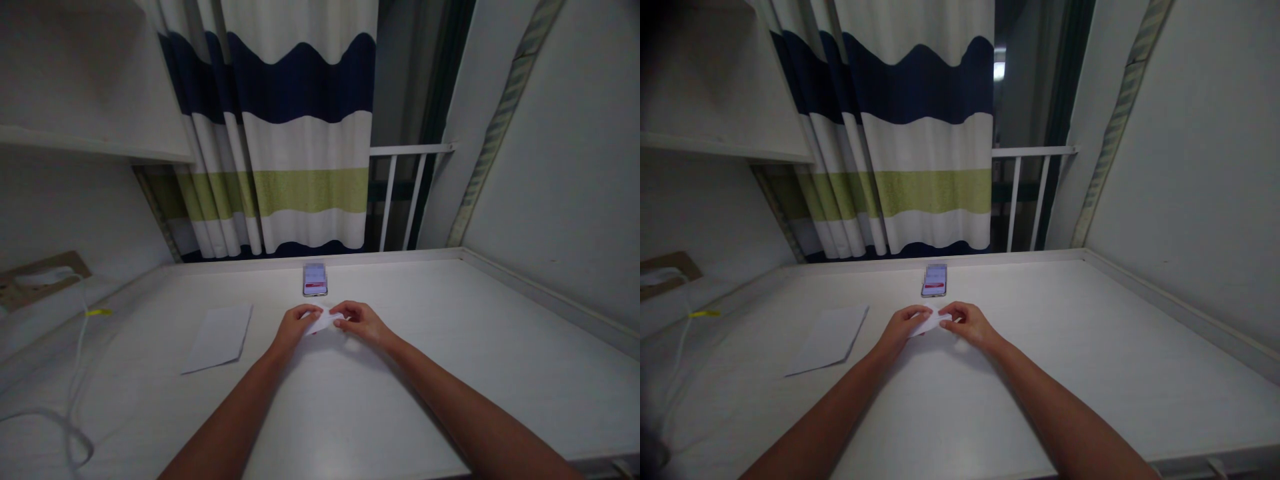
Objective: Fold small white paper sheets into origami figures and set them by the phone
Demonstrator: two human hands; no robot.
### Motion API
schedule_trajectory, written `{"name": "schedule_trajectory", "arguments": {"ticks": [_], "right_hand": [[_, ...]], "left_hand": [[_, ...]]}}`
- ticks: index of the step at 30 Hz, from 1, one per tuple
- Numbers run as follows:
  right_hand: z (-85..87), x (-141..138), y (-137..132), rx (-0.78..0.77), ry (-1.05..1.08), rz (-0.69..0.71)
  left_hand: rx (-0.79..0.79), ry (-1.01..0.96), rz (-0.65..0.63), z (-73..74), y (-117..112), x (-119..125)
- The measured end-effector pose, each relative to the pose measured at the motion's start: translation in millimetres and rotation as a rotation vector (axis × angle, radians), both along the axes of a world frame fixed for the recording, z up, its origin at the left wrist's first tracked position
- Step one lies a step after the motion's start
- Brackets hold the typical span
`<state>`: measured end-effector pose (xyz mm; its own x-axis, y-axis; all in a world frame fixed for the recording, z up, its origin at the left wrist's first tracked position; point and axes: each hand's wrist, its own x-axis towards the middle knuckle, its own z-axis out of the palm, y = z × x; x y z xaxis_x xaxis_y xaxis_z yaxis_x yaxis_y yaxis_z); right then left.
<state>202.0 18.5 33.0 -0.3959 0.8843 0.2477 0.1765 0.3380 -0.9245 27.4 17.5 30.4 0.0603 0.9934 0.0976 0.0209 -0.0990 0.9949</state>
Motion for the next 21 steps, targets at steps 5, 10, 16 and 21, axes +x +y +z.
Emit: {"name": "schedule_trajectory", "arguments": {"ticks": [5,10,16,21], "right_hand": [[-0.1,0.5,0.2,-0.002,0.030,0.028],[3.5,0.5,-2.4,-0.066,0.101,0.081],[3.4,0.1,-2.5,-0.109,0.222,0.147],[2.7,-0.4,-2.0,-0.142,0.267,0.166]], "left_hand": [[-0.003,-0.003,-0.033,-4.2,3.6,-1.5],[-0.072,-0.050,-0.027,-3.1,2.7,-2.0],[-0.210,-0.148,-0.020,6.6,-5.2,1.2],[-0.262,-0.185,-0.037,8.7,-7.5,2.2]]}}
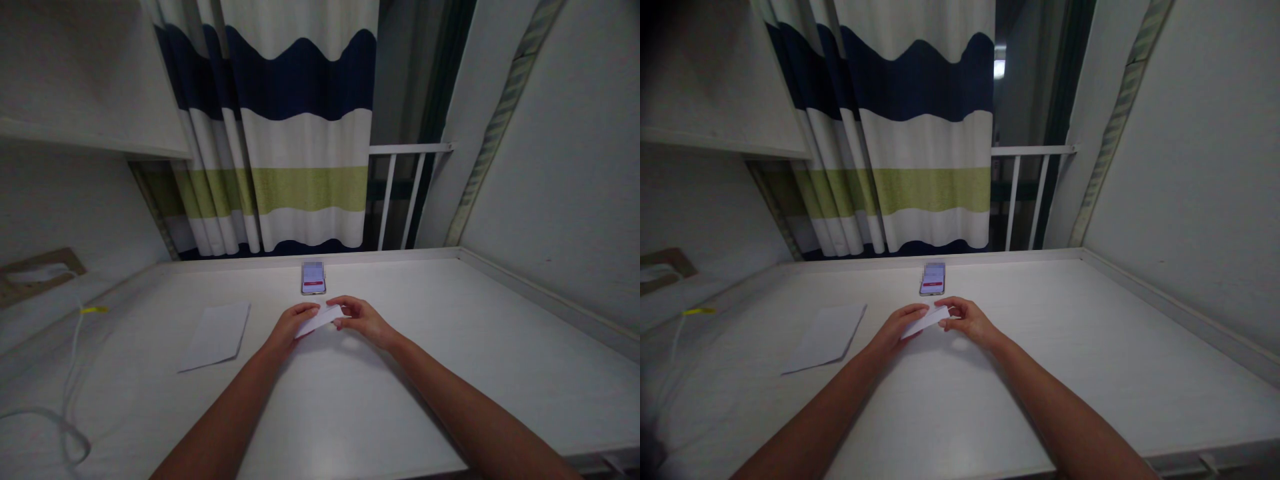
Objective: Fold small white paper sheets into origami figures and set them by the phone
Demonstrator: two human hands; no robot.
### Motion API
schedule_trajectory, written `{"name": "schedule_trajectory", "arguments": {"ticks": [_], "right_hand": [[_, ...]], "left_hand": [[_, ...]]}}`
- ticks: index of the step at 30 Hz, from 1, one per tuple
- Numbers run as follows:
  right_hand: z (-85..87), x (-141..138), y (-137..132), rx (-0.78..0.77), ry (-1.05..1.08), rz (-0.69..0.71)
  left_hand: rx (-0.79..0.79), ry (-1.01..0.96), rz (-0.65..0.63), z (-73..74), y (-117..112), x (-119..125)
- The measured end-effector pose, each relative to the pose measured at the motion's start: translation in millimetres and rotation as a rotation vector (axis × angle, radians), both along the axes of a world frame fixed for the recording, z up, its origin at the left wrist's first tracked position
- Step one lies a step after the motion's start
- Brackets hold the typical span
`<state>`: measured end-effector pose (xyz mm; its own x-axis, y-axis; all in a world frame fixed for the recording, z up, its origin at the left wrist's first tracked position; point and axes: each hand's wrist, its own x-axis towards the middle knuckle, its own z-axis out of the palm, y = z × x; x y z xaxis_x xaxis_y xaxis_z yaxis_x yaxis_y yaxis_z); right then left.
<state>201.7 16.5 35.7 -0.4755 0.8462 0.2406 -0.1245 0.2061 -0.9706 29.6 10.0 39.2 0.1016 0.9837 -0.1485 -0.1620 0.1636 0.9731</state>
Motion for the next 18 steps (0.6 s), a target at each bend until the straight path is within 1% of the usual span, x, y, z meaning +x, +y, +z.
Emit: {"name": "schedule_trajectory", "arguments": {"ticks": [3,7,10,14,18], "right_hand": [[1.8,-0.1,-1.1,-0.012,0.009,0.007],[2.8,0.2,-1.4,-0.005,0.013,0.014],[-0.7,0.6,1.0,-0.008,-0.005,-0.012],[-5.6,1.0,4.0,-0.016,-0.063,-0.053],[-1.5,-0.8,0.9,0.001,-0.094,-0.030]], "left_hand": [[-0.015,-0.003,-0.025,-0.8,0.2,-0.8],[0.005,-0.015,-0.054,-3.7,2.1,-2.1],[0.065,0.018,-0.044,-7.3,4.5,-2.6],[0.184,0.123,-0.018,-11.4,7.2,-3.0],[0.237,0.168,-0.079,-13.6,9.2,-2.7]]}}
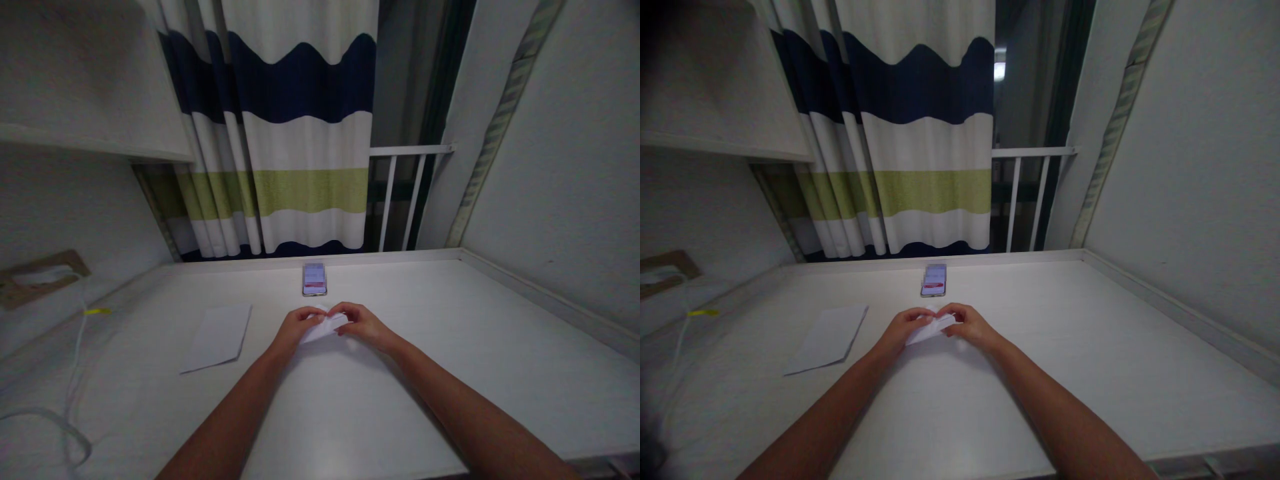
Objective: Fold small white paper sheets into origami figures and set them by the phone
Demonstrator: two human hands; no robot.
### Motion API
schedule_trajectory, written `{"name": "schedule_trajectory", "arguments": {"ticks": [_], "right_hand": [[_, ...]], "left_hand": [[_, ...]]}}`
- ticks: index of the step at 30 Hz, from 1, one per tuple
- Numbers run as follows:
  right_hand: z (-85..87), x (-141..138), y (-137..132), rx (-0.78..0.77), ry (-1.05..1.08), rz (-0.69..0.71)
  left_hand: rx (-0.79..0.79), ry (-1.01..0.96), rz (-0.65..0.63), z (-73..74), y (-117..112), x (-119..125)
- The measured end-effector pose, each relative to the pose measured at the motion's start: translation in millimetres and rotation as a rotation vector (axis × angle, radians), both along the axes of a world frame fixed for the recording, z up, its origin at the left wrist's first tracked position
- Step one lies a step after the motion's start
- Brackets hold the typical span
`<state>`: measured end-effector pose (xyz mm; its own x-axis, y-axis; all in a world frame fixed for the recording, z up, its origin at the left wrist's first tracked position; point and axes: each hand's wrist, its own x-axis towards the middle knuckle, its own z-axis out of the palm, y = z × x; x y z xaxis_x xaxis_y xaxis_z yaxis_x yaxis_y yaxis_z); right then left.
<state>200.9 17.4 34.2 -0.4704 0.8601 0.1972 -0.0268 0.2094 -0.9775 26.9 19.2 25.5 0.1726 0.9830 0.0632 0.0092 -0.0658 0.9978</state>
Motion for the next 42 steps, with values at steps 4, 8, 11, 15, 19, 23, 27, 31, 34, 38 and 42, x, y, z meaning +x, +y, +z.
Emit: {"name": "schedule_trajectory", "arguments": {"ticks": [4,8,11,15,19,23,27,31,34,38,42], "right_hand": [[4.6,-2.9,-3.0,0.015,-0.039,0.000],[3.1,-3.8,-1.4,0.018,-0.044,-0.055],[2.8,-2.7,-0.7,0.022,-0.020,-0.116],[5.3,-1.3,-2.6,0.030,0.050,-0.148],[6.4,-0.8,-3.3,0.029,0.064,-0.136],[4.3,-0.4,-1.5,0.034,0.039,-0.154],[2.3,-0.1,0.1,0.002,0.038,-0.199],[2.2,0.1,1.5,-0.012,0.073,-0.280],[2.6,-0.1,1.4,-0.042,0.125,-0.310],[3.3,-0.8,-0.7,-0.111,0.170,-0.279],[5.5,-1.3,-3.6,-0.146,0.169,-0.242]], "left_hand": [[0.022,0.009,-0.050,-1.9,1.8,1.9],[-0.016,-0.046,-0.032,1.1,-0.7,2.9],[-0.112,-0.172,-0.034,7.2,-5.3,1.0],[-0.138,-0.258,-0.096,12.1,-8.0,-2.7],[-0.097,-0.218,-0.133,9.3,-5.5,-3.7],[-0.071,-0.186,-0.166,6.4,-3.2,-2.9],[-0.078,-0.198,-0.142,8.1,-3.4,-3.0],[-0.006,-0.238,-0.121,12.8,-6.4,-4.3],[0.114,-0.153,-0.106,15.7,-9.9,-4.0],[0.178,-0.042,-0.048,16.0,-11.5,-3.2],[0.197,0.085,0.050,13.2,-7.9,-5.9]]}}
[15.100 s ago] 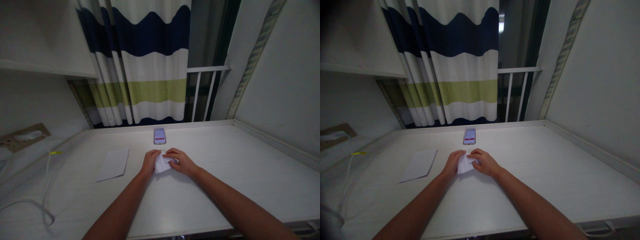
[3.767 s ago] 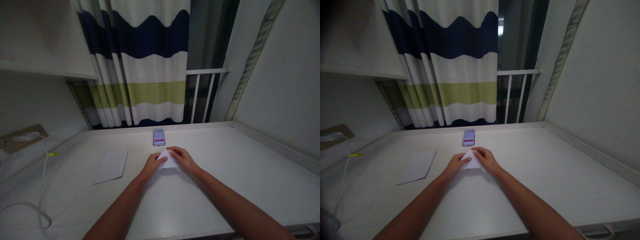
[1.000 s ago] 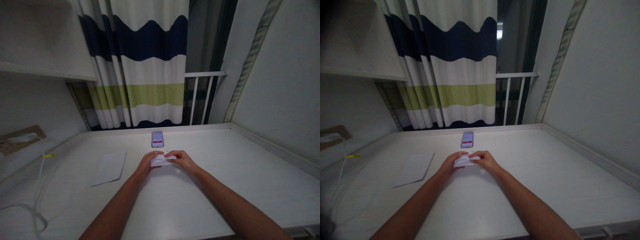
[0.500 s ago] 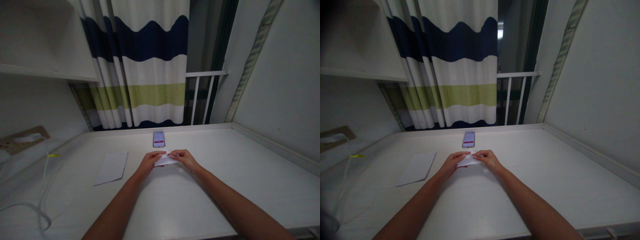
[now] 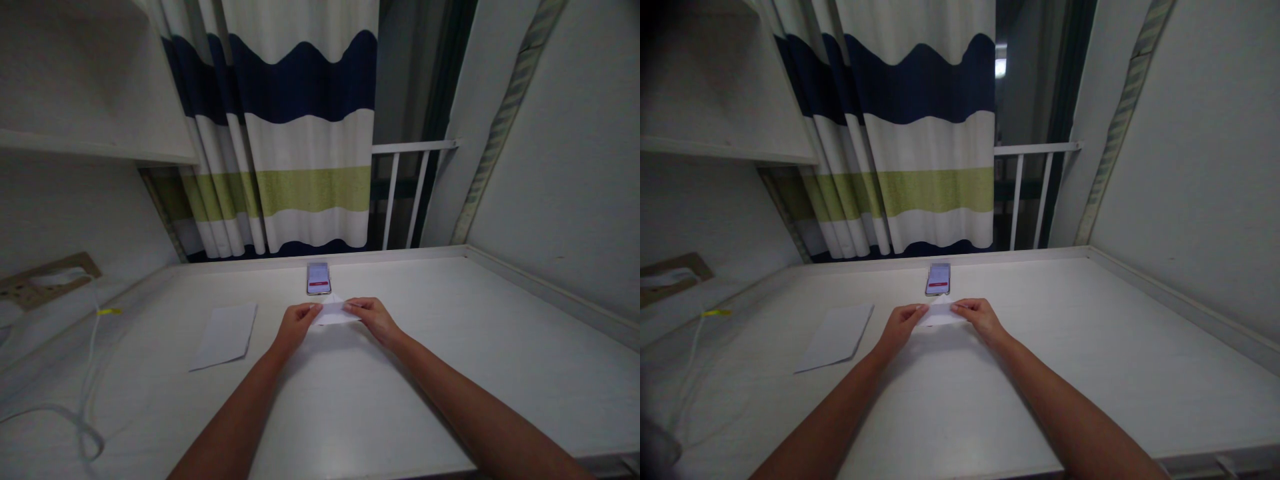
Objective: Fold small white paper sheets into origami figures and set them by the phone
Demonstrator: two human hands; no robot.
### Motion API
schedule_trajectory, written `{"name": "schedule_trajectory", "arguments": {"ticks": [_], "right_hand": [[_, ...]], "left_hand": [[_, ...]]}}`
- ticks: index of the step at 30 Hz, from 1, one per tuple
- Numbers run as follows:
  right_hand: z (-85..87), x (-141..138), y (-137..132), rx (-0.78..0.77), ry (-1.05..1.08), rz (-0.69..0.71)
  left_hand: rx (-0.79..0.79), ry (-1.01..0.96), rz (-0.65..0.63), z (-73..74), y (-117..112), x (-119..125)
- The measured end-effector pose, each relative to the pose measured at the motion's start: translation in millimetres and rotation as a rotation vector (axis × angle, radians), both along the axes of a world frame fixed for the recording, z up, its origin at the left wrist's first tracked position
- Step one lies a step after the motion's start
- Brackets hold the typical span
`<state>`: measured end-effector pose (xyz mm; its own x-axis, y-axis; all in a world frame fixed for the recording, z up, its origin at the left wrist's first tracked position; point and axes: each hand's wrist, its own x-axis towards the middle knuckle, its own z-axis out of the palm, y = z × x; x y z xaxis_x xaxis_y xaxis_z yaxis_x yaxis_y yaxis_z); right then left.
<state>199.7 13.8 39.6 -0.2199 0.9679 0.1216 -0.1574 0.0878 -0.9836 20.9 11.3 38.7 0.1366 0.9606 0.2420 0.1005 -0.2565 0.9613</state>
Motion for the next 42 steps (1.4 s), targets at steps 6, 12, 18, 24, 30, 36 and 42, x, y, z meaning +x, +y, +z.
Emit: {"name": "schedule_trajectory", "arguments": {"ticks": [6,12,18,24,30,36,42], "right_hand": [[2.6,1.9,-2.2,-0.025,0.013,0.119],[-0.4,0.7,-1.7,-0.069,0.061,0.126],[-2.3,-2.1,-0.5,-0.073,0.095,0.025],[-3.1,-5.6,-1.2,-0.035,0.066,-0.021],[-2.4,-11.4,-5.3,0.017,0.072,-0.059],[-8.4,-14.6,-2.6,0.017,0.085,-0.108],[-8.4,-14.3,-0.7,0.041,0.100,-0.123]], "left_hand": [[0.056,0.060,0.048,3.8,-0.3,-2.8],[0.052,0.029,0.070,7.1,-2.6,-1.8],[0.034,-0.044,-0.028,0.0,0.4,1.4],[-0.029,-0.053,-0.013,-1.8,-1.2,3.5],[-0.015,0.000,0.051,-3.2,-1.5,2.4],[0.013,0.022,0.072,-5.1,-0.5,4.7],[-0.017,-0.054,0.071,-6.6,-0.6,8.5]]}}
